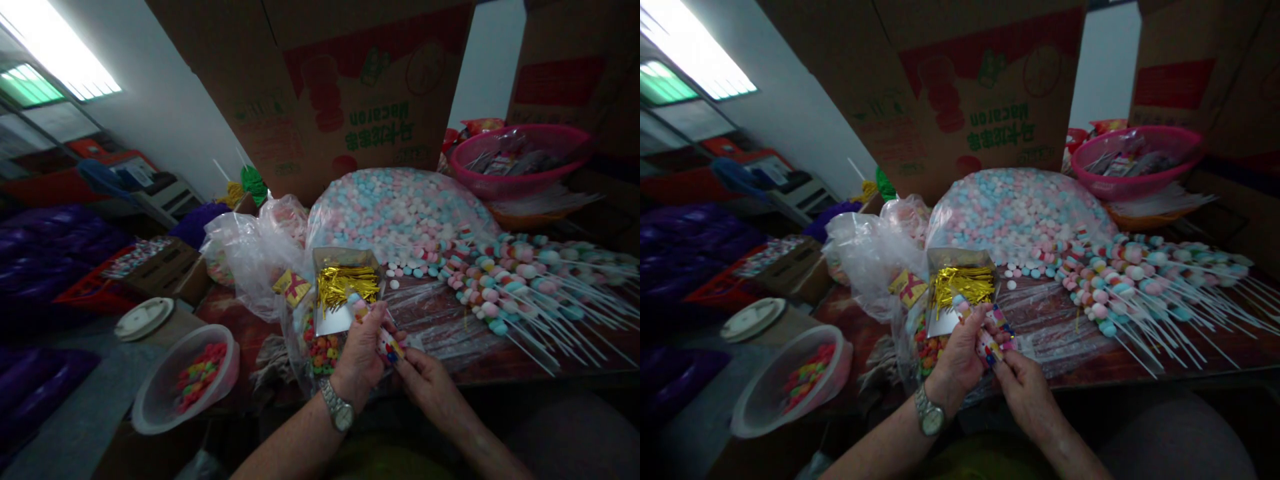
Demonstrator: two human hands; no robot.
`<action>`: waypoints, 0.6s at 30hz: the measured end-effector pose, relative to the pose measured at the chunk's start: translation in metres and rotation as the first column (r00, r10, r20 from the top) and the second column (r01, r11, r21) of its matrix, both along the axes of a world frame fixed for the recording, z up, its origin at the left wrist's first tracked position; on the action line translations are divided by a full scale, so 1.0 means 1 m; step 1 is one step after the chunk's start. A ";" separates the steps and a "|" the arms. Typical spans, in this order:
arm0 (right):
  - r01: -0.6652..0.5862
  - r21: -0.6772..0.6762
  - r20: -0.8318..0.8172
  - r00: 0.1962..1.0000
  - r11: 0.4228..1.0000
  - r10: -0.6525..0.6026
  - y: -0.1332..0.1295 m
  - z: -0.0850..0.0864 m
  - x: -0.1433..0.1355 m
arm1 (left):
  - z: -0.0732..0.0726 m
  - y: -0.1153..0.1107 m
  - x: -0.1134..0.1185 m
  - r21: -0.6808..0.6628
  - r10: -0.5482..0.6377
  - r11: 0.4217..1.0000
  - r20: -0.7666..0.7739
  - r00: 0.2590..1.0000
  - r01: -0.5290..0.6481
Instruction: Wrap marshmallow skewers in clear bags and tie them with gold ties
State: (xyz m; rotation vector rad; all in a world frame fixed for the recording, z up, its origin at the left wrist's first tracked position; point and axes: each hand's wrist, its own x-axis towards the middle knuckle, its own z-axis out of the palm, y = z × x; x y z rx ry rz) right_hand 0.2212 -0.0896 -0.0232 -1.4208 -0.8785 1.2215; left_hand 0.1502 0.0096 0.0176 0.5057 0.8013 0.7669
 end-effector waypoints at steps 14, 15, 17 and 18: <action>-0.016 0.231 0.500 0.860 0.973 -0.104 0.019 0.002 -0.004 | -0.013 -0.012 -0.007 0.418 -0.097 0.859 -0.434 0.896 0.296; -0.014 0.224 0.490 0.866 0.974 -0.100 0.020 0.003 0.002 | -0.005 -0.008 -0.016 0.440 -0.173 0.800 -0.483 0.858 0.409; -0.027 0.206 0.487 0.870 0.978 -0.079 0.022 0.005 0.017 | 0.017 0.000 -0.038 0.491 -0.266 0.647 -0.571 0.777 0.583; -0.054 0.195 0.496 0.867 0.979 -0.051 0.024 0.007 0.025 | 0.028 0.005 -0.048 0.553 -0.206 0.458 -0.695 0.689 0.695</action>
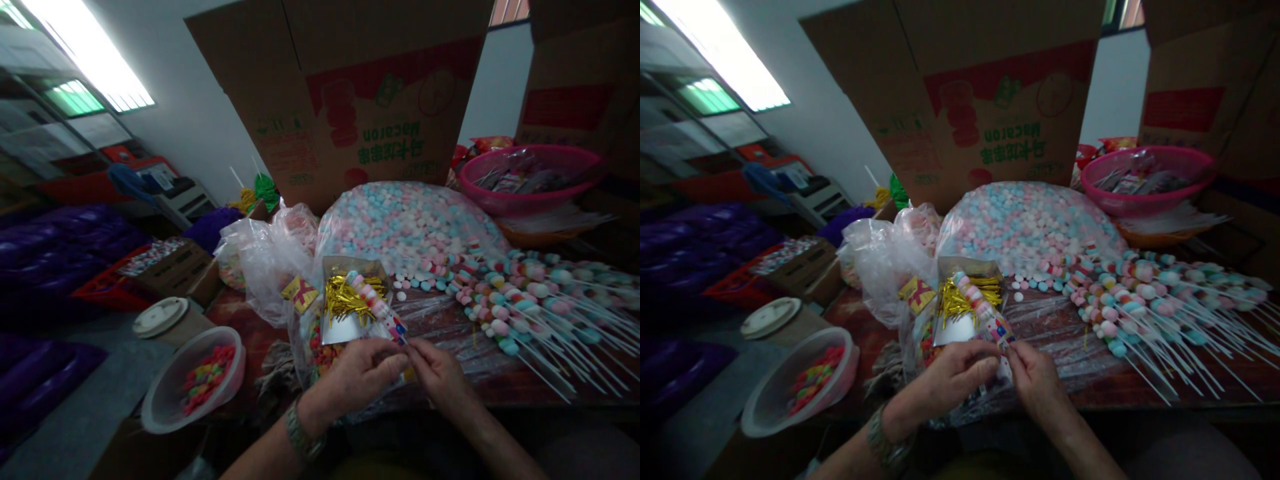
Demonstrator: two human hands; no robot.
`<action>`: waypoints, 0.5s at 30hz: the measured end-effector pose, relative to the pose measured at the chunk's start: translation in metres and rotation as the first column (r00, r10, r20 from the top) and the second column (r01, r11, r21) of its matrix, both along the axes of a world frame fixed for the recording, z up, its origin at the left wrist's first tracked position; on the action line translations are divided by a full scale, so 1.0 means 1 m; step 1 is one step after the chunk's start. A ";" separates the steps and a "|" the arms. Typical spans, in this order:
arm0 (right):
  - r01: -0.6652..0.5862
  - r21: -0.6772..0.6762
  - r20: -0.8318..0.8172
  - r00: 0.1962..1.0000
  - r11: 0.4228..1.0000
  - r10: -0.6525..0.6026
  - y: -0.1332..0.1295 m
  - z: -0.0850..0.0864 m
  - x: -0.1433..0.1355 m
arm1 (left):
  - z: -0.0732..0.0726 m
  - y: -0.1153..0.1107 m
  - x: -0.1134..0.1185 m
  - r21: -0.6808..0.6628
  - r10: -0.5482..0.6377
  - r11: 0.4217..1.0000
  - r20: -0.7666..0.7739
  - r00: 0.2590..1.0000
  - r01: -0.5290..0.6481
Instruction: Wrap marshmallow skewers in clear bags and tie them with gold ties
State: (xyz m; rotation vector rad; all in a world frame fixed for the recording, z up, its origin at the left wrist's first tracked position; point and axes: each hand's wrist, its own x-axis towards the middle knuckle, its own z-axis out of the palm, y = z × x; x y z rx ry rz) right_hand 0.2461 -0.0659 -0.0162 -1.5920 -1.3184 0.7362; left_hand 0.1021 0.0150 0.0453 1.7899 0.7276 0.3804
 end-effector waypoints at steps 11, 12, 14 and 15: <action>-0.175 0.076 0.395 0.909 0.982 0.132 0.036 0.009 0.039 | -0.030 0.041 -0.026 0.581 0.076 0.782 -0.447 0.891 0.225; -0.107 0.148 0.437 0.899 0.983 0.032 0.033 0.009 0.040 | -0.036 0.039 -0.027 0.500 0.084 0.855 -0.394 0.915 0.137; -0.021 0.348 0.501 0.849 0.937 -0.167 0.022 0.010 0.037 | -0.045 0.034 -0.028 0.269 0.097 0.963 -0.264 0.960 -0.023; -0.030 0.439 0.532 0.814 0.898 -0.233 0.016 0.012 0.032 | -0.047 0.031 -0.027 0.128 0.108 0.988 -0.190 0.976 -0.084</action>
